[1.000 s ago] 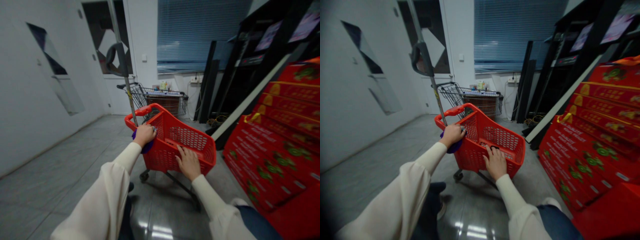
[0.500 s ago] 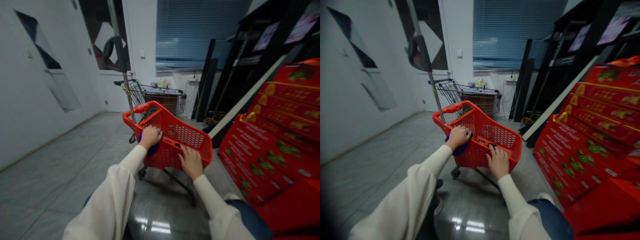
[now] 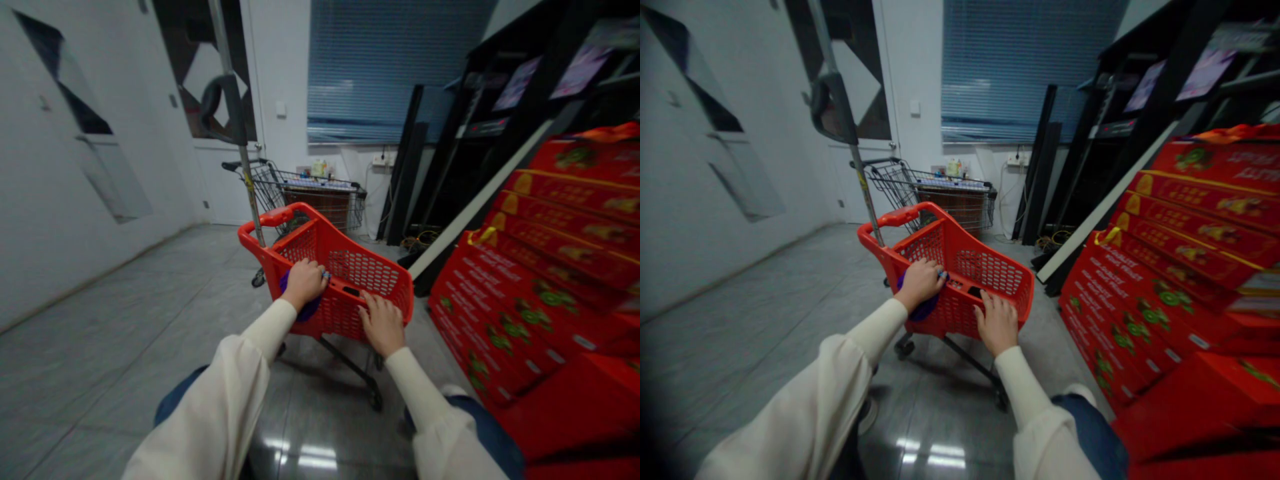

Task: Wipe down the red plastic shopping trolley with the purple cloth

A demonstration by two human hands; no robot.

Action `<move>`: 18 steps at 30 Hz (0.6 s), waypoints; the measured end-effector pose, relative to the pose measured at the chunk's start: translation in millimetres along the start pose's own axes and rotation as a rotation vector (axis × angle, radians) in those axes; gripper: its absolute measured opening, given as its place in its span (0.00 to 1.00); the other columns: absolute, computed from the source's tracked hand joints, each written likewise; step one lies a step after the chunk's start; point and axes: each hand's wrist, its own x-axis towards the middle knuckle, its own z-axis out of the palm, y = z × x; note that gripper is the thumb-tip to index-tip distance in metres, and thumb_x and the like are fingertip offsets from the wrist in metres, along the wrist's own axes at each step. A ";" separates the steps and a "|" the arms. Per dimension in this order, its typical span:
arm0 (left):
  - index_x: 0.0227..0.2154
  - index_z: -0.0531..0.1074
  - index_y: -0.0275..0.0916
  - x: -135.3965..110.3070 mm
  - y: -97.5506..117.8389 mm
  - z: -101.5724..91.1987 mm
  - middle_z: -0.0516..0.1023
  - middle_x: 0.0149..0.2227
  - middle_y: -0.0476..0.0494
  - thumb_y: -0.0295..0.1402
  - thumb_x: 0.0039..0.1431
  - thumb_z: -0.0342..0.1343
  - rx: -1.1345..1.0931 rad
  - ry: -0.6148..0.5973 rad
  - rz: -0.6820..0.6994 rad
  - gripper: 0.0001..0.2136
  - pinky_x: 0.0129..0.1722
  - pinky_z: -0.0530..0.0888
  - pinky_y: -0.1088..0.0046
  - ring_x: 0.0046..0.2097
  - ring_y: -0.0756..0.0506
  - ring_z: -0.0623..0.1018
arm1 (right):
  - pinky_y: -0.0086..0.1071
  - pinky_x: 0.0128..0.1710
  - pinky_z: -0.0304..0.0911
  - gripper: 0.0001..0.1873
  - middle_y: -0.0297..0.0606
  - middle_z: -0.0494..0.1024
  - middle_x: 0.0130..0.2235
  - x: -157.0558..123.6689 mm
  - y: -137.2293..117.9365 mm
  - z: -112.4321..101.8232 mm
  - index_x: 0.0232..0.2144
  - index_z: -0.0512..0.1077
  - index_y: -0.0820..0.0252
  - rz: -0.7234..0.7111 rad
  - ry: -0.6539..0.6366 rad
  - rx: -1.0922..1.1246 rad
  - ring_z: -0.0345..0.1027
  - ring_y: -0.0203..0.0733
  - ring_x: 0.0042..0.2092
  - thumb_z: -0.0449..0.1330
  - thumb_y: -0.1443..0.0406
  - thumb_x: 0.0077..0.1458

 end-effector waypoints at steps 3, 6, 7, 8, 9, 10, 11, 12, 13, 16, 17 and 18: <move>0.34 0.78 0.36 -1.7 -9.6 1.0 0.78 0.37 0.35 0.39 0.67 0.45 0.016 0.043 -0.076 0.17 0.42 0.66 0.62 0.42 0.39 0.73 | 0.39 0.50 0.52 0.24 0.45 0.74 0.55 -5.1 1.4 0.6 0.61 0.66 0.57 -0.002 -0.006 -0.005 0.64 0.47 0.52 0.51 0.56 0.66; 0.34 0.78 0.36 -6.9 11.6 9.6 0.77 0.37 0.35 0.39 0.66 0.46 -0.014 0.065 -0.098 0.17 0.42 0.66 0.62 0.43 0.39 0.72 | 0.40 0.49 0.51 0.25 0.47 0.74 0.55 -6.3 -4.0 3.5 0.60 0.66 0.58 0.012 0.010 -0.029 0.63 0.49 0.51 0.51 0.53 0.66; 0.34 0.78 0.37 -8.5 22.8 12.7 0.77 0.37 0.35 0.39 0.66 0.46 -0.033 0.062 -0.089 0.17 0.42 0.66 0.62 0.43 0.39 0.72 | 0.40 0.48 0.51 0.25 0.47 0.74 0.55 -6.2 -5.5 4.4 0.60 0.66 0.58 0.017 0.018 -0.036 0.63 0.49 0.51 0.51 0.53 0.66; 0.34 0.78 0.37 -9.7 34.0 15.2 0.77 0.37 0.36 0.39 0.66 0.46 -0.051 0.054 -0.076 0.17 0.42 0.66 0.62 0.43 0.39 0.72 | 0.40 0.48 0.51 0.25 0.47 0.74 0.54 -5.9 -6.5 5.1 0.60 0.66 0.59 0.018 0.023 -0.041 0.63 0.49 0.51 0.51 0.53 0.66; 0.35 0.78 0.37 -10.4 43.8 17.0 0.77 0.37 0.36 0.39 0.67 0.46 -0.068 0.046 -0.063 0.17 0.42 0.66 0.62 0.43 0.40 0.72 | 0.39 0.47 0.51 0.25 0.47 0.74 0.54 -5.9 -6.7 5.3 0.60 0.66 0.58 0.017 0.025 -0.045 0.63 0.49 0.50 0.51 0.53 0.66; 0.36 0.77 0.38 -10.5 50.9 17.6 0.77 0.37 0.36 0.39 0.67 0.45 -0.079 0.038 -0.050 0.17 0.43 0.66 0.62 0.44 0.40 0.72 | 0.39 0.46 0.51 0.25 0.47 0.74 0.53 -6.0 -6.3 5.2 0.60 0.66 0.58 0.019 0.024 -0.050 0.63 0.49 0.50 0.52 0.54 0.66; 0.36 0.77 0.38 -10.0 54.4 17.0 0.77 0.38 0.36 0.39 0.67 0.45 -0.087 0.026 -0.030 0.17 0.43 0.66 0.62 0.43 0.40 0.72 | 0.39 0.46 0.50 0.25 0.47 0.75 0.52 -6.3 -5.5 4.7 0.60 0.66 0.58 0.021 0.021 -0.054 0.63 0.49 0.49 0.52 0.54 0.66; 0.37 0.77 0.38 -9.1 53.7 15.3 0.77 0.38 0.36 0.40 0.67 0.45 -0.089 0.010 -0.001 0.17 0.42 0.66 0.63 0.43 0.40 0.72 | 0.38 0.45 0.50 0.25 0.47 0.75 0.51 -7.0 -4.6 4.0 0.60 0.66 0.58 0.023 0.017 -0.058 0.63 0.48 0.48 0.52 0.54 0.66; 0.37 0.78 0.38 -7.9 48.8 12.5 0.77 0.38 0.37 0.40 0.67 0.45 -0.086 -0.010 0.030 0.17 0.42 0.67 0.63 0.43 0.40 0.72 | 0.38 0.45 0.50 0.24 0.46 0.75 0.50 -7.8 -3.7 3.1 0.59 0.66 0.58 0.022 0.014 -0.060 0.63 0.48 0.48 0.52 0.54 0.66; 0.37 0.78 0.38 -3.4 16.9 1.8 0.78 0.37 0.37 0.42 0.67 0.44 -0.043 -0.056 0.063 0.19 0.41 0.67 0.63 0.42 0.40 0.73 | 0.37 0.44 0.50 0.24 0.46 0.76 0.48 -10.9 -4.1 1.5 0.59 0.66 0.59 0.021 0.008 -0.062 0.62 0.47 0.47 0.51 0.54 0.66; 0.36 0.78 0.38 -2.2 5.0 -1.3 0.78 0.37 0.37 0.42 0.67 0.44 -0.020 -0.056 0.038 0.20 0.42 0.66 0.63 0.41 0.41 0.73 | 0.37 0.44 0.50 0.25 0.46 0.75 0.48 -11.6 -5.8 1.6 0.60 0.66 0.59 0.024 0.009 -0.064 0.62 0.47 0.47 0.51 0.54 0.66; 0.36 0.78 0.38 -1.6 -4.8 -3.4 0.78 0.37 0.37 0.42 0.68 0.43 0.002 -0.049 0.005 0.20 0.43 0.66 0.63 0.41 0.41 0.73 | 0.38 0.44 0.50 0.25 0.46 0.75 0.48 -12.1 -8.2 2.0 0.60 0.66 0.59 0.032 0.013 -0.067 0.62 0.48 0.47 0.51 0.54 0.66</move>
